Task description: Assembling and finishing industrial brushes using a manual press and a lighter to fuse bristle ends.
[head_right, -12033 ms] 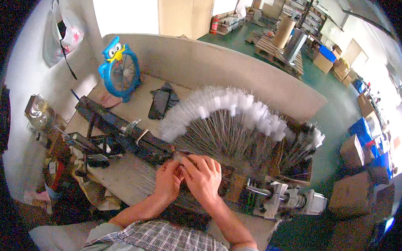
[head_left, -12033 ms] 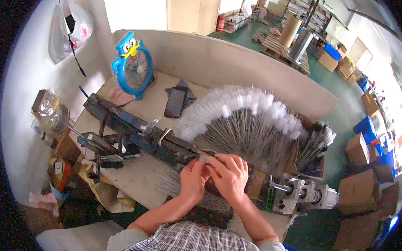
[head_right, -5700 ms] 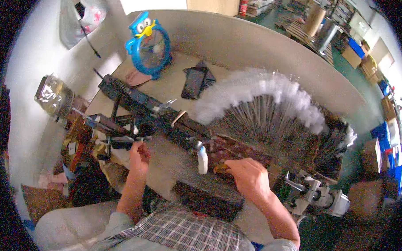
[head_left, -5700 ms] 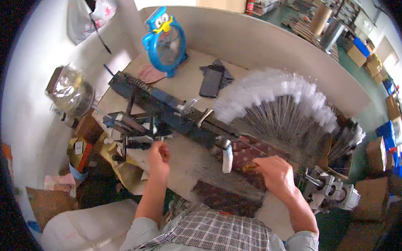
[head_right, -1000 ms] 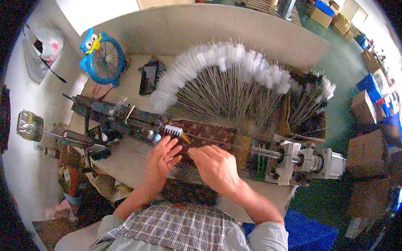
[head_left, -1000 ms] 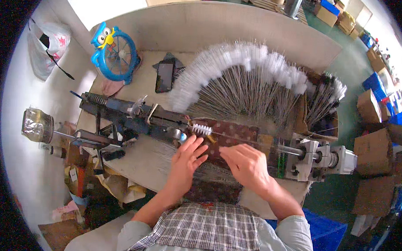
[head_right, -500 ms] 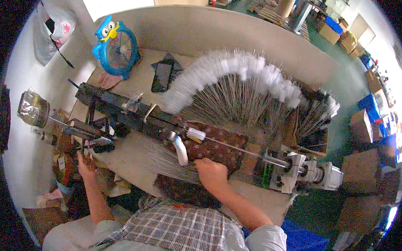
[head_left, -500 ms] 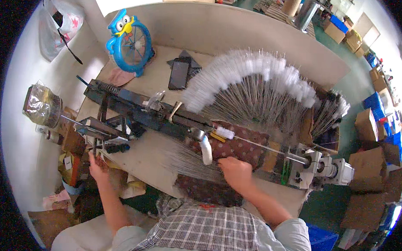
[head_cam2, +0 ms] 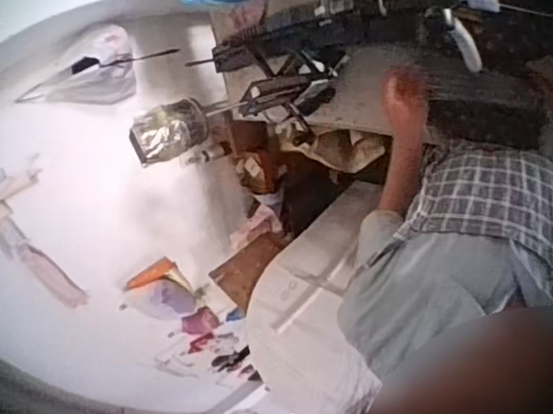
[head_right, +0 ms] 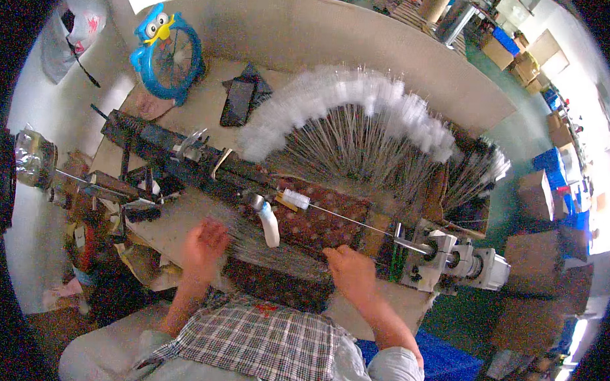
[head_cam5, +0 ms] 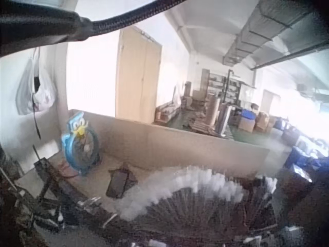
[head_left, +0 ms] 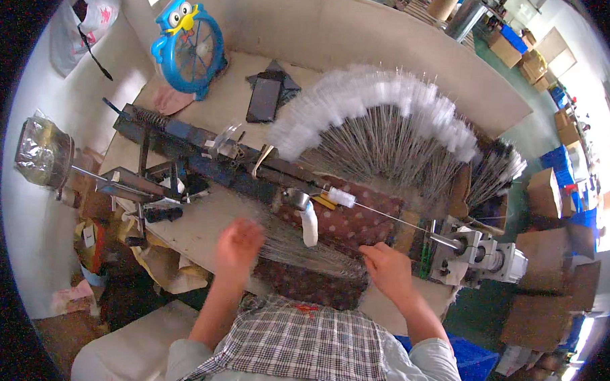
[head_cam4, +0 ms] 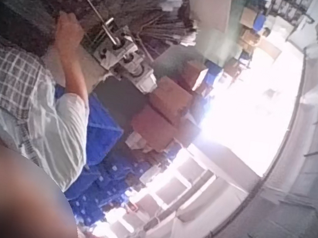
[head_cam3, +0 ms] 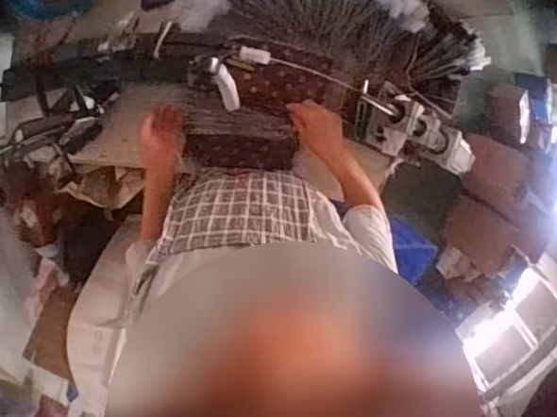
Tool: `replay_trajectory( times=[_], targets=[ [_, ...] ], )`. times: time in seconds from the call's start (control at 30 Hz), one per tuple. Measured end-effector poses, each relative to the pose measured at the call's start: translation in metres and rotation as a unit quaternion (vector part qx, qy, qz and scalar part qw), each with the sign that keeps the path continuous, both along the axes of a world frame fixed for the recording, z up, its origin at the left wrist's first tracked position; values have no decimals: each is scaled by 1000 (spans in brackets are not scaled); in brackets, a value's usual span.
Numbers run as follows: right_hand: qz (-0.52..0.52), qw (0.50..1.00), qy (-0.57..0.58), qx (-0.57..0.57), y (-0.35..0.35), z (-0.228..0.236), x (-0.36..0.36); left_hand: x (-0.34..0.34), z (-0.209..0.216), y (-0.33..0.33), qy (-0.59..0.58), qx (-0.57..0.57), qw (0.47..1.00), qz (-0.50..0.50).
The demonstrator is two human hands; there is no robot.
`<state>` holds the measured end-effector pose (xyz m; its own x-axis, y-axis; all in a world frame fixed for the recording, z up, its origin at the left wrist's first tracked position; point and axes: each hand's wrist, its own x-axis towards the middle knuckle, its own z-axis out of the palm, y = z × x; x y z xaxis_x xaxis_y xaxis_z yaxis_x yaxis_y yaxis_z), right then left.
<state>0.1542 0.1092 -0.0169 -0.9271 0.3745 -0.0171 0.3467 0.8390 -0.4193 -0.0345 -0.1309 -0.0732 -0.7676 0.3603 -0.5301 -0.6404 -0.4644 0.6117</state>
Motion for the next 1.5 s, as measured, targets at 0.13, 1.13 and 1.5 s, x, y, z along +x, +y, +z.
replay_trajectory(
  times=[0.13,1.13,1.5],
  targets=[
    [30,998,-46,7,-3,0,12,36,33,79,84,-29,988,-130],
    [-128,969,209,11,71,83,5,73,74,218,775,-165,520,-318],
    [-17,994,105,-31,89,81,7,13,49,228,823,-399,335,-225]
  ],
)
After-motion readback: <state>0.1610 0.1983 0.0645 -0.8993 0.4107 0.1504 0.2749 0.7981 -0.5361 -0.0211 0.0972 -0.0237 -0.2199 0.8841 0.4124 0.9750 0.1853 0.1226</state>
